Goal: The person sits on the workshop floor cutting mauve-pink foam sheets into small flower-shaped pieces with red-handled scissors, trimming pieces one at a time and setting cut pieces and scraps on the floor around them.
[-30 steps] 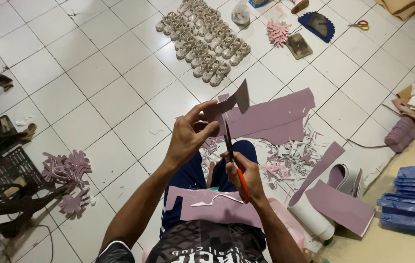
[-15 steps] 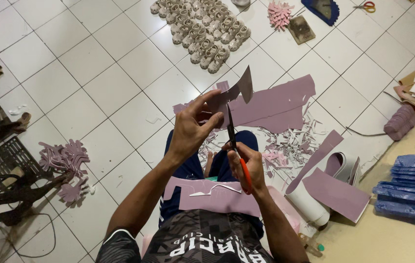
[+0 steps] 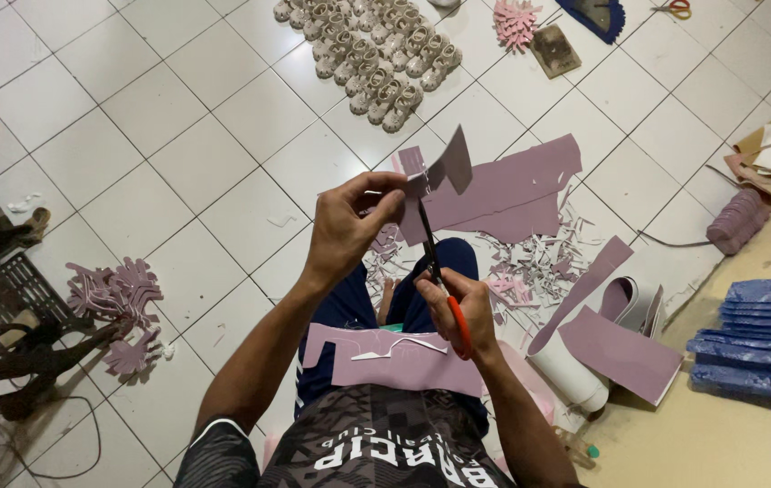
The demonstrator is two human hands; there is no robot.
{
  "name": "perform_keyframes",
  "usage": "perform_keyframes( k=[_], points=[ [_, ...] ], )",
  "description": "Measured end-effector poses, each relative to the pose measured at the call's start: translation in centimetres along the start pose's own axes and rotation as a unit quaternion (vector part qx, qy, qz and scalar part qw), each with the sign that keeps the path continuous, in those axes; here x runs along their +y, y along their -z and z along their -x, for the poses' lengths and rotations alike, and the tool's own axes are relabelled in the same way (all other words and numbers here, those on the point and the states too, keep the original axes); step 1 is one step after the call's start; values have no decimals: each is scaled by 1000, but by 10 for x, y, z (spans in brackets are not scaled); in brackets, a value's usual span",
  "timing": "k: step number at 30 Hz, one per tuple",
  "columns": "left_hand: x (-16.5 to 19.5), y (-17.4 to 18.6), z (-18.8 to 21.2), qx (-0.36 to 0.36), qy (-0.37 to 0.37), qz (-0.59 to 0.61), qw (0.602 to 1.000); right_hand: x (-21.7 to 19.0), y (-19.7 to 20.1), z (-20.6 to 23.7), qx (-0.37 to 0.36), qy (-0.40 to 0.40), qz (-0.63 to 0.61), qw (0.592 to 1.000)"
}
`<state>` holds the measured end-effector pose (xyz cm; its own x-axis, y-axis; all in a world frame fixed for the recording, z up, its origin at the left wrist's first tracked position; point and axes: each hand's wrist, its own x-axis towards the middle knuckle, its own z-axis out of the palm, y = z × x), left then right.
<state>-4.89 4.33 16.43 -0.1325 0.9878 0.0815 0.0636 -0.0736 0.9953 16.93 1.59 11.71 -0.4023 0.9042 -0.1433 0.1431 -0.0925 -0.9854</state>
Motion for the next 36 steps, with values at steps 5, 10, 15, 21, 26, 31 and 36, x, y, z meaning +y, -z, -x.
perform_keyframes(
  k=[5, 10, 15, 21, 26, 31, 36],
  points=[
    [6, -14, 15, -27, -52, -9, 998, -4, 4, -7, -44, 59, -28, 997],
    [11, -14, 18, -40, -55, -30, 997, 0, 7, -9, -56, 53, -52, 996],
    [8, -15, 20, -39, -32, 16, 999, 0, 10, -8, -79, 67, -90, 991],
    [-2, -21, 26, -16, 21, 74, 997, -6, 9, -7, -91, 49, -125, 987],
    [-15, -32, 32, 9, 45, 213, 976, -6, 8, -6, -82, 29, -153, 984],
    [-28, -45, 35, 66, 77, 272, 957, -1, 6, -7, -80, 52, -161, 982],
    [-34, -53, 39, 64, 116, 337, 932, 1, 0, -7, -40, 24, -141, 989]
  ],
)
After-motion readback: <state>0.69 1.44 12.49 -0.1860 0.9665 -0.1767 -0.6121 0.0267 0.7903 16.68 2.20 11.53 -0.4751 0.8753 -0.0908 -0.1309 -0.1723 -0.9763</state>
